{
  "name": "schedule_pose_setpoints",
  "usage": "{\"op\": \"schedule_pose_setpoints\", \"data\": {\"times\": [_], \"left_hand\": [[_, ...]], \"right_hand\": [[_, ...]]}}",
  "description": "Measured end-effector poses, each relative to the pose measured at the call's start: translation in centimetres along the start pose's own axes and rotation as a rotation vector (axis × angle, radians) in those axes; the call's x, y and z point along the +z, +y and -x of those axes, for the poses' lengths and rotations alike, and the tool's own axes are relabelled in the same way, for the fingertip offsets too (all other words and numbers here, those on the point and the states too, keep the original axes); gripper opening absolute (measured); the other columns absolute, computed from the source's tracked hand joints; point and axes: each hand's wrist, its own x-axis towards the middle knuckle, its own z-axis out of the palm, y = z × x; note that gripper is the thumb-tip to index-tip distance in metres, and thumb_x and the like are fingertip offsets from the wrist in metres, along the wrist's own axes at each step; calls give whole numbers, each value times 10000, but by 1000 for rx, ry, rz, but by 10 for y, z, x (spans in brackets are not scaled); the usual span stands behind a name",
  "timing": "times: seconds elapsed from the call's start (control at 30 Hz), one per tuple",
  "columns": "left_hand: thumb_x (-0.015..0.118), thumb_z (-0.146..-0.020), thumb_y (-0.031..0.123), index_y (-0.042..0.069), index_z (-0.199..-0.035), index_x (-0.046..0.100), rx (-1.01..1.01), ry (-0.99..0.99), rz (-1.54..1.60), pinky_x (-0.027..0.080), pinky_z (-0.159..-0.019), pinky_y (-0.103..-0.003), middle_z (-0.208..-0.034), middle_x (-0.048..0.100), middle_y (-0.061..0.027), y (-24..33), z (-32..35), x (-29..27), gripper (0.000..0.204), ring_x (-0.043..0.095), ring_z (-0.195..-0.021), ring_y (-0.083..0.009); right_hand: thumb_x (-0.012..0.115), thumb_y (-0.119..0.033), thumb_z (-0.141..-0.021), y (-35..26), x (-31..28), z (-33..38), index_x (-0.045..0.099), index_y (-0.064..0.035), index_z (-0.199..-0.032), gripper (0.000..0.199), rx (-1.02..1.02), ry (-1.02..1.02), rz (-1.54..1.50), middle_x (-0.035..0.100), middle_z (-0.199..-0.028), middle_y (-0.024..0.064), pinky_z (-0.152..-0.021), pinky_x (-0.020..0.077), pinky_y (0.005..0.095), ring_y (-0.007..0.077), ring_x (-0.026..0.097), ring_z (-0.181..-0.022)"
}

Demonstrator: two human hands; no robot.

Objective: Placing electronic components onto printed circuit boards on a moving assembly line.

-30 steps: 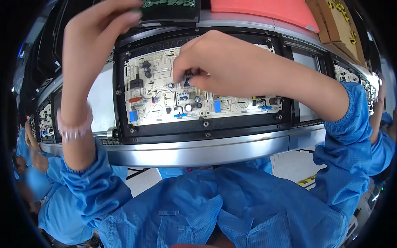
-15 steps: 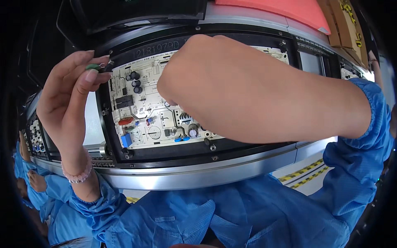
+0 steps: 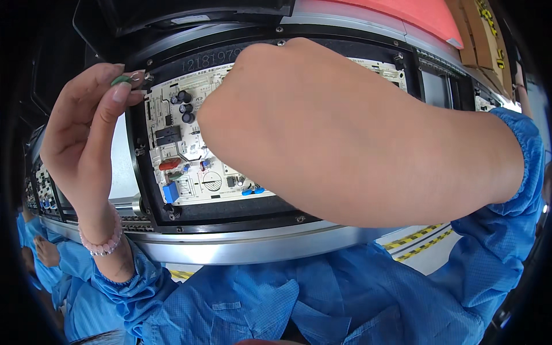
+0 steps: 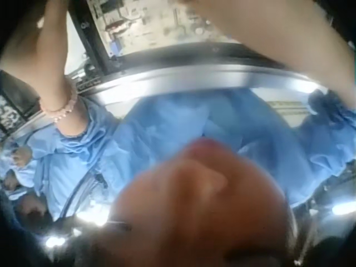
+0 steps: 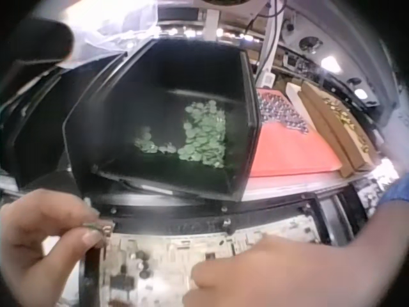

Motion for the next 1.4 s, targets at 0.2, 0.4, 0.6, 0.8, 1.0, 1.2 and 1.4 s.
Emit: {"op": "schedule_pose_setpoints", "data": {"times": [0.2,0.4,0.6,0.8,1.0,1.2,1.4], "left_hand": [[598,-897,37,-26,-1117,611,44,0,-14,564,-797,-298,-1000,679,-127,-6,1,-7,230,675,-906,-197],[594,-899,33,-23,-1112,620,121,38,-250,550,-793,-262,-1006,683,-124,7,-7,-5,221,676,-895,-175],[641,-851,72,64,-977,698,500,63,-596,512,-702,-250,-923,687,-72,35,-63,19,138,661,-805,-177],[602,-692,-27,48,-980,677,677,-76,-894,463,-851,-397,-1043,615,-90,41,-125,74,307,563,-984,-296],[479,-923,41,42,-1212,574,309,370,-758,439,-950,-350,-1190,581,-142,43,-143,26,305,574,-1090,-273],[491,-926,153,0,-1292,495,-373,-293,-742,373,-1021,-366,-1271,542,-224,-60,-108,-25,396,495,-1211,-330],[532,-901,102,-19,-1062,616,-375,-251,-1116,512,-797,-415,-978,664,-217,18,-125,37,218,645,-896,-368]], "right_hand": [[660,-5,-726,8,15,2,620,-11,-782,70,-8,36,11,548,-716,94,-525,469,357,267,583,-614],[636,-15,-749,8,16,8,634,1,-791,44,56,-22,46,576,-721,105,-584,488,367,272,600,-647],[618,-24,-759,18,13,10,664,31,-849,115,204,-61,-196,653,-777,152,-703,515,373,299,641,-742],[613,-58,-754,30,4,48,681,22,-879,163,198,-80,-148,655,-784,205,-727,514,400,343,651,-778],[648,-134,-758,75,-1,109,673,-9,-898,189,-145,466,-370,642,-821,170,-704,510,413,345,627,-733],[570,-123,-809,202,-103,225,671,-24,-957,204,312,1136,-236,648,-936,179,-838,469,410,326,600,-942],[537,-164,-813,324,-132,331,633,-140,-1173,374,820,868,533,604,-1206,132,-927,449,380,282,576,-1097]]}}
